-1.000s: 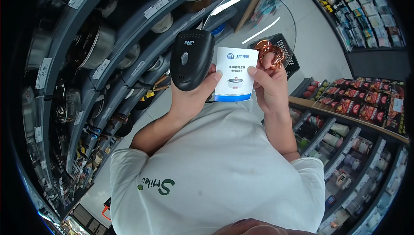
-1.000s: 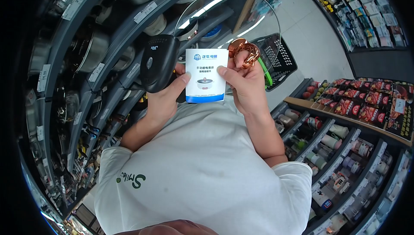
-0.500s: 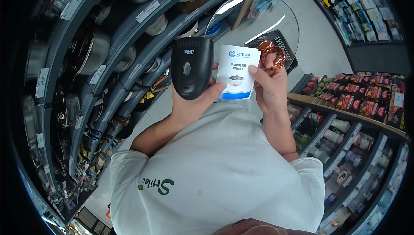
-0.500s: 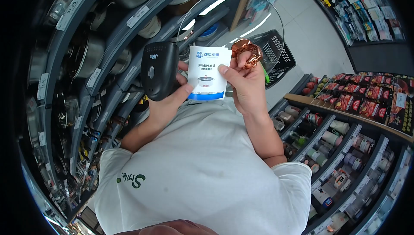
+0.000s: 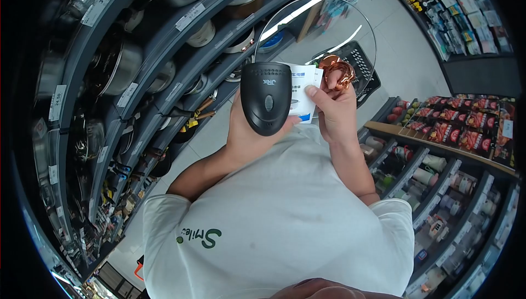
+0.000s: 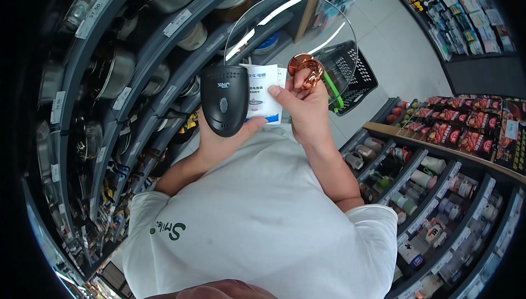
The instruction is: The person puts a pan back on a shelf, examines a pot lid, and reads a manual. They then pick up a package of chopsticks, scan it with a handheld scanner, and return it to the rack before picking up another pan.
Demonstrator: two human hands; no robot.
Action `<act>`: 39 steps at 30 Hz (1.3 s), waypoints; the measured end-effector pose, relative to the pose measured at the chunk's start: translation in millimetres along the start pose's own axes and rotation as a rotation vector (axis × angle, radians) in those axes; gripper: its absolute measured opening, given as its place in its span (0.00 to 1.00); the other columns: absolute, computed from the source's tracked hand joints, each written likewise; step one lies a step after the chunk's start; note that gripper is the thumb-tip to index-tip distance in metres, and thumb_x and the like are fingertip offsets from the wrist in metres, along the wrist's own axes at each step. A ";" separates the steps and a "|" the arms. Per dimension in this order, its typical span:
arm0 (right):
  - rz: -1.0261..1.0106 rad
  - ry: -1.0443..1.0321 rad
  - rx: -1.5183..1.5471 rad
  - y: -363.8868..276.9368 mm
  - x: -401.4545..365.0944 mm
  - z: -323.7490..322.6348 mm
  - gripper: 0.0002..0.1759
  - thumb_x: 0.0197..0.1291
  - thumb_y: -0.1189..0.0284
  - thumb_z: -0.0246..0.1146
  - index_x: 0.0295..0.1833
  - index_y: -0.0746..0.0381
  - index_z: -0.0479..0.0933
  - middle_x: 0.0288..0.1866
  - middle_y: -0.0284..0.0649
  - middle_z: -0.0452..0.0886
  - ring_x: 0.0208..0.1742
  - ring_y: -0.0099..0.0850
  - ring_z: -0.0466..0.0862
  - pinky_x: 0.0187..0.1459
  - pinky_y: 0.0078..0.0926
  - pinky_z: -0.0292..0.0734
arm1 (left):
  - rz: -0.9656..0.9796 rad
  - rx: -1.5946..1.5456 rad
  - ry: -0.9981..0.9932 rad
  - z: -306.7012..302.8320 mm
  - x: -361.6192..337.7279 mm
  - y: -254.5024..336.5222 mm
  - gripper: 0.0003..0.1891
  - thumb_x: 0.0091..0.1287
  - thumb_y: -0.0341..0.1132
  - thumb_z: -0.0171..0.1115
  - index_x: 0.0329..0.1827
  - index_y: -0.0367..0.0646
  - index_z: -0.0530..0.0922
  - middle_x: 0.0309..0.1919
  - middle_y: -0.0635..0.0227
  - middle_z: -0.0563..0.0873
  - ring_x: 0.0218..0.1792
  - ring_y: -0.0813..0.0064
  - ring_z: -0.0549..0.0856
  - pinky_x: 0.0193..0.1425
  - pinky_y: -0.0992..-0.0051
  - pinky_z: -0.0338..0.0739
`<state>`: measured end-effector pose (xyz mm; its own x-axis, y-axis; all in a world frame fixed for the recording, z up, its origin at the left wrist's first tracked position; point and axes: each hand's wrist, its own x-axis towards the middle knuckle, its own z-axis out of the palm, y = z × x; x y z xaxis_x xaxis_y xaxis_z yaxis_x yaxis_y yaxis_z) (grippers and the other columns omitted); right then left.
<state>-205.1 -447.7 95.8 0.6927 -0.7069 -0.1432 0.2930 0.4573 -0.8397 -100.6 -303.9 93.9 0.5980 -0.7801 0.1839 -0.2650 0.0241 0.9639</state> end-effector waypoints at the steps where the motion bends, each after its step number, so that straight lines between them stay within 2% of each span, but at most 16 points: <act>1: -0.004 -0.014 -0.006 1.2 0.1 -0.8 0.20 0.54 0.89 0.65 0.35 0.55 0.63 0.31 0.28 0.71 0.34 0.15 0.73 0.38 0.15 0.72 | 0.001 0.002 0.001 0.2 -0.4 -0.5 0.29 0.51 0.26 0.78 0.55 0.35 0.72 0.43 0.61 0.82 0.43 0.73 0.84 0.46 0.74 0.79; 3: 0.001 -0.027 -0.004 0.1 -1.0 -0.9 0.20 0.54 0.89 0.66 0.35 0.55 0.63 0.32 0.29 0.72 0.35 0.15 0.74 0.39 0.15 0.72 | -0.067 -0.094 0.067 1.5 -1.8 -2.4 0.27 0.52 0.25 0.77 0.54 0.35 0.72 0.43 0.62 0.83 0.43 0.74 0.84 0.46 0.75 0.79; 12: 0.034 -0.064 0.057 1.2 -4.8 -0.9 0.19 0.56 0.89 0.64 0.37 0.56 0.63 0.38 0.34 0.79 0.40 0.20 0.81 0.42 0.19 0.78 | -0.033 -0.183 0.081 -3.7 0.1 11.6 0.16 0.60 0.25 0.70 0.49 0.33 0.77 0.40 0.63 0.85 0.42 0.78 0.84 0.46 0.76 0.79; 16: 0.023 -0.061 0.054 -3.2 -7.3 -0.2 0.19 0.56 0.90 0.62 0.38 0.56 0.63 0.39 0.36 0.79 0.40 0.21 0.82 0.43 0.20 0.79 | -0.026 -0.205 0.094 -8.0 -2.2 0.8 0.16 0.61 0.26 0.69 0.51 0.33 0.77 0.41 0.63 0.85 0.42 0.78 0.84 0.46 0.76 0.79; 19: -0.094 -0.028 0.080 5.4 -3.7 -3.3 0.18 0.56 0.91 0.60 0.38 0.57 0.63 0.39 0.35 0.79 0.40 0.21 0.82 0.43 0.20 0.79 | -0.204 -0.401 0.078 -12.4 -0.4 1.9 0.20 0.60 0.26 0.71 0.53 0.32 0.76 0.42 0.64 0.84 0.41 0.78 0.84 0.45 0.76 0.80; 20: -0.094 -0.025 0.080 6.4 -3.9 -1.6 0.18 0.56 0.91 0.60 0.38 0.57 0.63 0.39 0.35 0.79 0.40 0.21 0.82 0.43 0.20 0.79 | -0.205 -0.401 0.075 -12.9 0.8 1.6 0.20 0.60 0.26 0.71 0.53 0.32 0.76 0.42 0.64 0.84 0.41 0.78 0.84 0.45 0.76 0.80; 23: -0.186 0.013 0.016 8.1 -4.3 3.9 0.18 0.55 0.91 0.60 0.39 0.57 0.63 0.38 0.31 0.76 0.37 0.17 0.79 0.39 0.16 0.77 | -0.215 -0.383 0.041 -11.1 2.4 0.4 0.24 0.56 0.29 0.75 0.54 0.34 0.76 0.45 0.63 0.82 0.43 0.78 0.83 0.46 0.76 0.79; 25: -0.271 0.050 -0.154 17.0 -0.6 -3.0 0.18 0.55 0.89 0.62 0.40 0.58 0.64 0.36 0.29 0.74 0.34 0.13 0.75 0.34 0.11 0.71 | -0.043 -0.185 0.072 -5.1 2.2 -1.3 0.30 0.48 0.34 0.81 0.52 0.36 0.76 0.48 0.61 0.81 0.47 0.72 0.83 0.50 0.72 0.78; 26: -0.270 0.049 -0.154 19.1 -0.5 -3.5 0.18 0.55 0.89 0.62 0.40 0.58 0.64 0.36 0.29 0.74 0.34 0.13 0.75 0.34 0.11 0.71 | -0.043 -0.184 0.074 -4.6 3.3 0.6 0.30 0.48 0.34 0.81 0.52 0.36 0.76 0.48 0.61 0.81 0.47 0.72 0.83 0.50 0.72 0.78; 28: -0.282 0.098 -0.197 18.8 -1.4 1.5 0.18 0.55 0.88 0.63 0.40 0.58 0.64 0.36 0.29 0.73 0.32 0.12 0.72 0.31 0.10 0.67 | -0.042 0.061 -0.006 -3.9 8.0 9.9 0.34 0.42 0.39 0.84 0.51 0.38 0.76 0.48 0.59 0.80 0.49 0.63 0.82 0.53 0.67 0.77; 29: -0.282 0.098 -0.195 18.1 -3.1 2.2 0.18 0.55 0.88 0.63 0.40 0.58 0.64 0.36 0.29 0.73 0.32 0.12 0.72 0.31 0.10 0.67 | 0.009 0.020 0.013 1.3 13.2 15.6 0.35 0.40 0.41 0.84 0.50 0.39 0.76 0.47 0.59 0.80 0.51 0.58 0.81 0.54 0.63 0.75; 32: -0.214 0.088 -0.251 18.1 -6.2 3.2 0.18 0.55 0.88 0.63 0.40 0.58 0.64 0.35 0.28 0.72 0.32 0.12 0.73 0.31 0.10 0.67 | 0.085 0.182 0.013 5.0 14.5 12.8 0.32 0.43 0.37 0.82 0.51 0.39 0.76 0.47 0.59 0.81 0.50 0.58 0.82 0.54 0.63 0.76; 34: -0.186 0.073 -0.121 20.9 -5.2 6.4 0.18 0.54 0.89 0.63 0.40 0.58 0.64 0.35 0.28 0.71 0.32 0.12 0.74 0.31 0.11 0.69 | 0.073 0.176 0.049 6.8 13.9 3.5 0.28 0.45 0.34 0.79 0.50 0.39 0.76 0.45 0.59 0.82 0.47 0.60 0.84 0.51 0.64 0.78; 36: -0.195 0.064 -0.172 23.6 -4.3 -0.6 0.19 0.54 0.89 0.64 0.40 0.59 0.64 0.35 0.29 0.71 0.32 0.13 0.74 0.32 0.11 0.71 | -0.051 0.094 0.048 -0.1 11.7 -5.1 0.26 0.46 0.33 0.78 0.49 0.38 0.77 0.41 0.58 0.84 0.42 0.62 0.86 0.46 0.66 0.80; 37: -0.188 0.071 -0.161 24.9 -3.1 -1.6 0.19 0.53 0.89 0.64 0.40 0.59 0.63 0.36 0.29 0.71 0.32 0.13 0.74 0.32 0.11 0.71 | -0.016 0.080 0.015 -3.6 11.8 -2.2 0.26 0.47 0.33 0.78 0.48 0.37 0.77 0.40 0.58 0.85 0.39 0.64 0.87 0.43 0.69 0.81; 39: -0.180 0.082 -0.148 25.0 -3.3 -0.1 0.19 0.53 0.89 0.65 0.40 0.59 0.63 0.36 0.29 0.71 0.31 0.13 0.74 0.32 0.12 0.71 | 0.021 0.105 -0.008 -3.2 14.3 0.9 0.25 0.47 0.33 0.78 0.47 0.36 0.77 0.39 0.58 0.85 0.39 0.64 0.87 0.43 0.69 0.81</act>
<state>-200.1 -433.9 75.1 0.5804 -0.8141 -0.0216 0.3031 0.2405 -0.9221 -89.8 -313.1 98.0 0.5856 -0.7851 0.2018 -0.3553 -0.0248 0.9344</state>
